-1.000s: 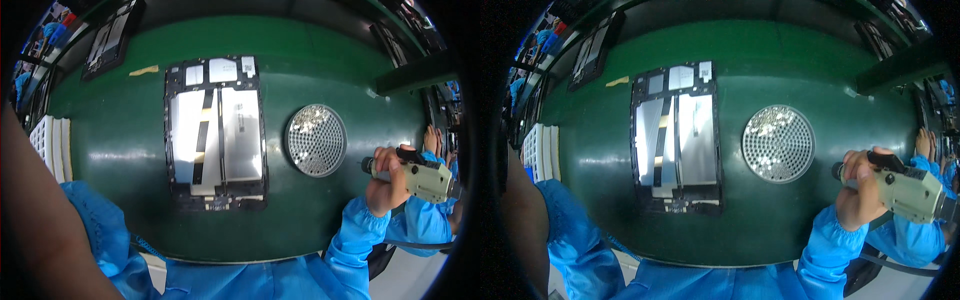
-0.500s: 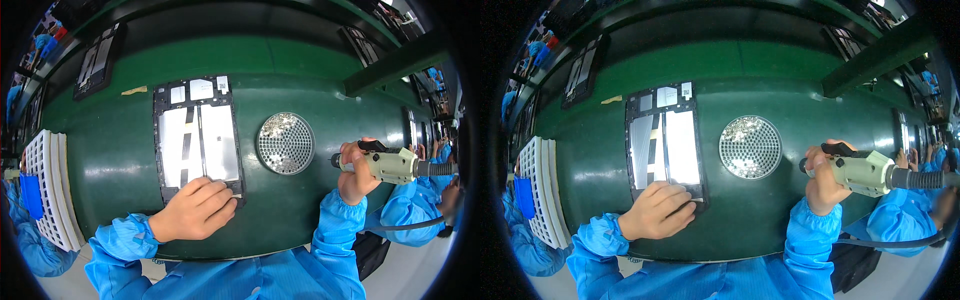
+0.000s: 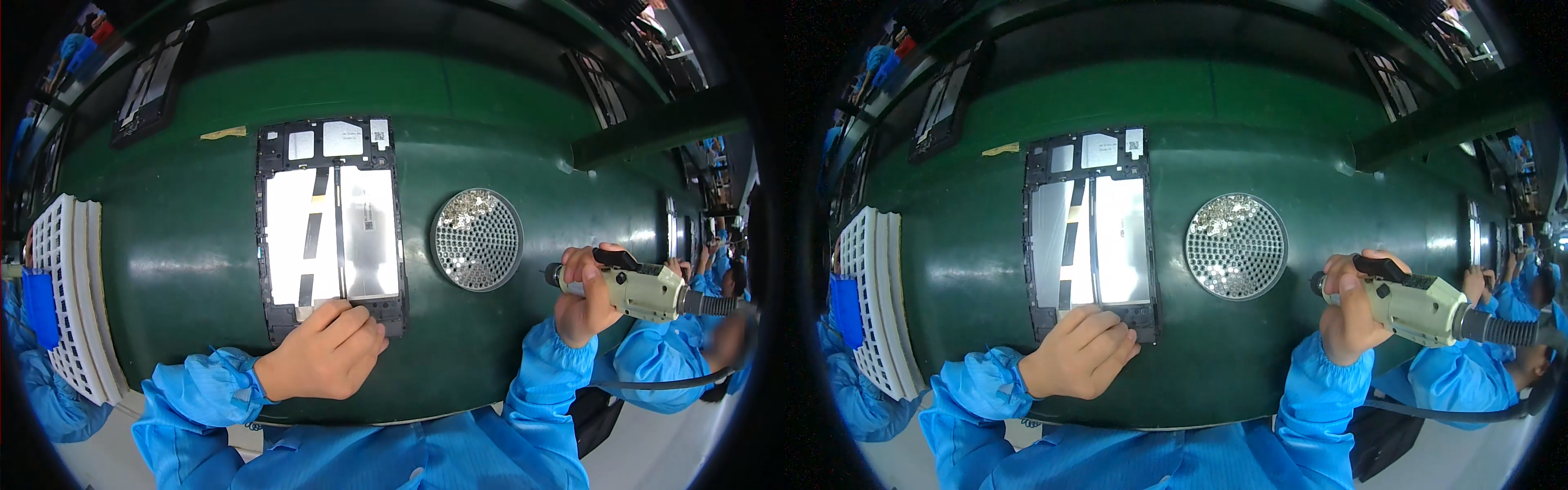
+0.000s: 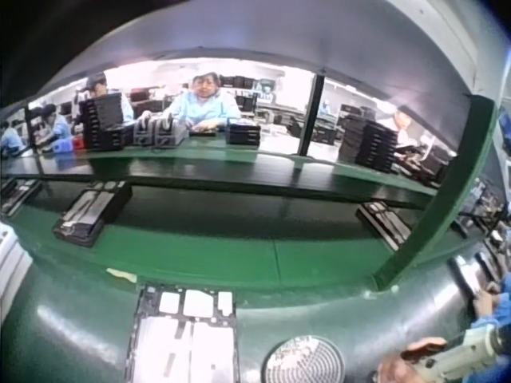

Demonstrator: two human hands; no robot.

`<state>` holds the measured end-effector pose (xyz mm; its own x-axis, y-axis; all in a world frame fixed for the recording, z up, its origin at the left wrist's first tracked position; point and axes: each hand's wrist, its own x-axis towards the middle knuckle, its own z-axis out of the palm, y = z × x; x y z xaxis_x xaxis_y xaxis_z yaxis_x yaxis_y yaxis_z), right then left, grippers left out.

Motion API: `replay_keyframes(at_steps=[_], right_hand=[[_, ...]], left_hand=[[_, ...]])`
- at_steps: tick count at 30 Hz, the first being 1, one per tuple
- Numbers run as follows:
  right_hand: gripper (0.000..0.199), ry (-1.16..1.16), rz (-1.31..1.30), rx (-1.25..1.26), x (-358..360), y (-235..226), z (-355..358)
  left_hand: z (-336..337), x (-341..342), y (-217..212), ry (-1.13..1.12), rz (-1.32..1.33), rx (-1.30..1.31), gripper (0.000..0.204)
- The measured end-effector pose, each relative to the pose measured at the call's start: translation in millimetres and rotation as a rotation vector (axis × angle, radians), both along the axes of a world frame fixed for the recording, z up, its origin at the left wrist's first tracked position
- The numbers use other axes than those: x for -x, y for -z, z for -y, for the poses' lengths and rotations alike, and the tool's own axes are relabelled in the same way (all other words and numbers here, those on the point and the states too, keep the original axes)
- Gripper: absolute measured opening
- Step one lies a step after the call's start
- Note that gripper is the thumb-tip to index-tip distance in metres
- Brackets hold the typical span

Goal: Using an electric screwdriver to attach components to tablet screens on an assembly line.

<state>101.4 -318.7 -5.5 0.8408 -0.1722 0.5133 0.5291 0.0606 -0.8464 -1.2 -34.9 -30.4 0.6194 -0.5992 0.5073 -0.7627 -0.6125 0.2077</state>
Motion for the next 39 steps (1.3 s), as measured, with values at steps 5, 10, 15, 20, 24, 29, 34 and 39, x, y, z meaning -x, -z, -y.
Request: replay_keyframes(at_steps=[5,10,15,20,24,29,34,39], right_hand=[[0.031,-0.028,0.018,0.028,6,-7,0],[0.035,-0.189,-0.016,0.009,16,-24,-13],[0.034,-0.249,-0.062,-0.018,19,-24,-33],[0.035,-0.324,-0.155,-0.004,23,-29,-54],[0.034,-0.350,-0.162,0.027,19,-33,-70],[0.033,-0.363,-0.129,0.075,17,-23,-83],[0.034,-0.385,-0.147,0.094,15,-19,-86],[0.034,-0.375,-0.146,0.094,14,-16,-85]], left_hand=[[-3,-2,-6,0.028,-0.021,-0.048,0.023],[-19,-2,-9,0.017,-0.236,-0.081,0.027],[-1,-28,-12,-0.057,-0.251,-0.139,0.034],[-1,-34,-11,0.032,-0.304,-0.049,0.032],[-1,-34,-17,0.089,-0.255,-0.118,0.029],[-6,-35,-10,0.066,-0.288,-0.036,0.029],[-11,-36,-7,0.038,-0.325,0.058,0.029],[-9,-38,-6,0.045,-0.322,0.054,0.028]])
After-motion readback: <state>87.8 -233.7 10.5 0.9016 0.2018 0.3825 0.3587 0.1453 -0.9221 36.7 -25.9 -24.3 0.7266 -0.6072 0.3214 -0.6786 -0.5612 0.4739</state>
